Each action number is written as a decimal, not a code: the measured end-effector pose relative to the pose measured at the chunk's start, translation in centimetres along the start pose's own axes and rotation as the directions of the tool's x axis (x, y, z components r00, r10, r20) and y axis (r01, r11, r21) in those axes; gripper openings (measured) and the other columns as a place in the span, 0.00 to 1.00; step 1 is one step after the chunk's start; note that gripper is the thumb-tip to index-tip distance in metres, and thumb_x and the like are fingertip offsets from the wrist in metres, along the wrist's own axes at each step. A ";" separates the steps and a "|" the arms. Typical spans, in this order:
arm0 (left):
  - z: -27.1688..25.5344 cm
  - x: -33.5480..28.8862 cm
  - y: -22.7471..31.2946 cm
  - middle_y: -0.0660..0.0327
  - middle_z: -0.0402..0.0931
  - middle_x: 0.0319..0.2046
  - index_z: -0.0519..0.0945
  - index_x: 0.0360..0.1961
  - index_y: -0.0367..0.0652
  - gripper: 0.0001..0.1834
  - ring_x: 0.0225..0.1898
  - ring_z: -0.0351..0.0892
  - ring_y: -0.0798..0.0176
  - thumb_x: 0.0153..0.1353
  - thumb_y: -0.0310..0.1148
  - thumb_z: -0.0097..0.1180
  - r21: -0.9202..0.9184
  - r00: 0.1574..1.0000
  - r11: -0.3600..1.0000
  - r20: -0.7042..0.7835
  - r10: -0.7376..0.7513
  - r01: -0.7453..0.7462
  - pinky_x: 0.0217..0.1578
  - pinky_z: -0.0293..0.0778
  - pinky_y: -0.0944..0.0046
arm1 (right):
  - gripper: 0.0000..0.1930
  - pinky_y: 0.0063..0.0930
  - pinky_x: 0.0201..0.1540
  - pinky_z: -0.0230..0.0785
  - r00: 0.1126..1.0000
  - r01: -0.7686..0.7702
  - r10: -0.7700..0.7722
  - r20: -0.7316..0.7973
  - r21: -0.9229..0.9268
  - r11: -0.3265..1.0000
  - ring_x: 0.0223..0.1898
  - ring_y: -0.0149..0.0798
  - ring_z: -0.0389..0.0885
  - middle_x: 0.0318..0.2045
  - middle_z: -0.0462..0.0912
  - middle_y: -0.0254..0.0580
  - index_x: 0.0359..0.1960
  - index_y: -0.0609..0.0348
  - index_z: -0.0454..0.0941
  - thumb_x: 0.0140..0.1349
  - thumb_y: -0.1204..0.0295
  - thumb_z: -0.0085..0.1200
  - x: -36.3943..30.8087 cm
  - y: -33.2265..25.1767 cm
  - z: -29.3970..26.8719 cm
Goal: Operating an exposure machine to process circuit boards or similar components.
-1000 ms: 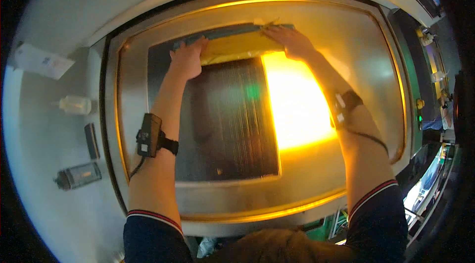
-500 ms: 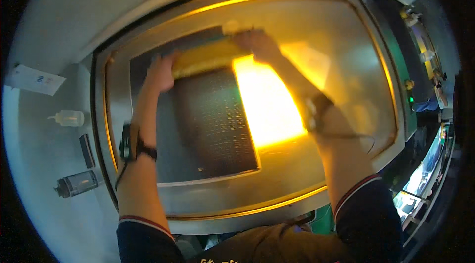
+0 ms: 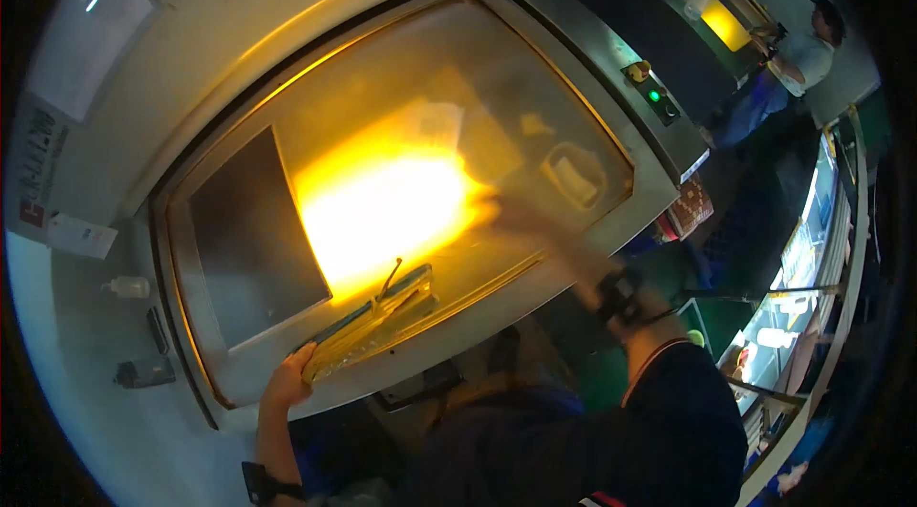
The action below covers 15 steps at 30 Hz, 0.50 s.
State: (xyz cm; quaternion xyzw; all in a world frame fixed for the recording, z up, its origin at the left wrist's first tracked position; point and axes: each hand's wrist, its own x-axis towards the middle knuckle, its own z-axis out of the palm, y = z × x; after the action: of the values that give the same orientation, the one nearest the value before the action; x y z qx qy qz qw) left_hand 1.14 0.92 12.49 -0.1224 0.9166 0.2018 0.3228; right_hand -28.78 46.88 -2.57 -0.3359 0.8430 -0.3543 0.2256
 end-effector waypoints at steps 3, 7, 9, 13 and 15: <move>1.0 -1.4 -0.1 0.58 0.67 0.66 0.65 0.69 0.52 0.45 0.65 0.66 0.44 0.45 0.20 0.60 0.005 0.996 0.999 -0.066 -0.052 0.053 0.66 0.63 0.51 | 0.27 0.42 0.61 0.67 0.899 -0.348 0.175 -0.401 -0.413 0.842 0.56 0.46 0.76 0.57 0.77 0.49 0.63 0.51 0.71 0.62 0.59 0.56 -8.4 7.4 -13.7; 0.2 0.7 1.5 0.61 0.62 0.69 0.60 0.71 0.59 0.48 0.69 0.59 0.43 0.46 0.17 0.57 0.014 1.000 1.000 -0.008 -0.016 0.016 0.67 0.61 0.51 | 0.27 0.42 0.62 0.65 0.660 -0.704 0.274 -0.700 -0.449 0.550 0.58 0.48 0.74 0.58 0.75 0.49 0.63 0.52 0.70 0.64 0.57 0.54 -19.0 21.3 -25.7; -0.7 1.7 1.7 0.62 0.59 0.71 0.58 0.72 0.58 0.49 0.70 0.58 0.45 0.46 0.16 0.55 0.030 0.996 0.996 0.020 0.081 -0.082 0.71 0.55 0.51 | 0.27 0.43 0.62 0.65 0.594 -0.779 0.336 -0.731 -0.419 0.466 0.59 0.48 0.73 0.59 0.75 0.50 0.63 0.52 0.70 0.65 0.56 0.52 -19.9 25.6 -29.3; -0.4 2.0 1.2 0.62 0.60 0.71 0.58 0.72 0.58 0.49 0.69 0.60 0.41 0.46 0.17 0.56 0.088 0.998 0.994 0.028 0.063 -0.065 0.69 0.58 0.49 | 0.27 0.43 0.63 0.64 0.570 -0.822 0.437 -0.696 -0.464 0.331 0.60 0.50 0.71 0.60 0.73 0.50 0.63 0.53 0.69 0.67 0.54 0.50 -17.8 30.2 -31.3; -0.2 1.5 1.5 0.62 0.59 0.71 0.59 0.72 0.58 0.49 0.68 0.60 0.41 0.46 0.17 0.56 0.056 0.998 0.998 0.047 0.035 -0.038 0.70 0.57 0.49 | 0.27 0.44 0.64 0.63 0.555 -0.828 0.491 -0.671 -0.501 0.252 0.61 0.51 0.70 0.61 0.72 0.51 0.63 0.54 0.69 0.68 0.53 0.49 -16.7 29.0 -31.7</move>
State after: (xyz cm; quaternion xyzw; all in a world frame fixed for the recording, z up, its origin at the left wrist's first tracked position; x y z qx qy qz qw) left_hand -0.63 2.06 12.08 -0.0917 0.9163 0.1843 0.3435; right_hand -48.91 88.33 -1.44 0.0754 0.9889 0.1268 0.0159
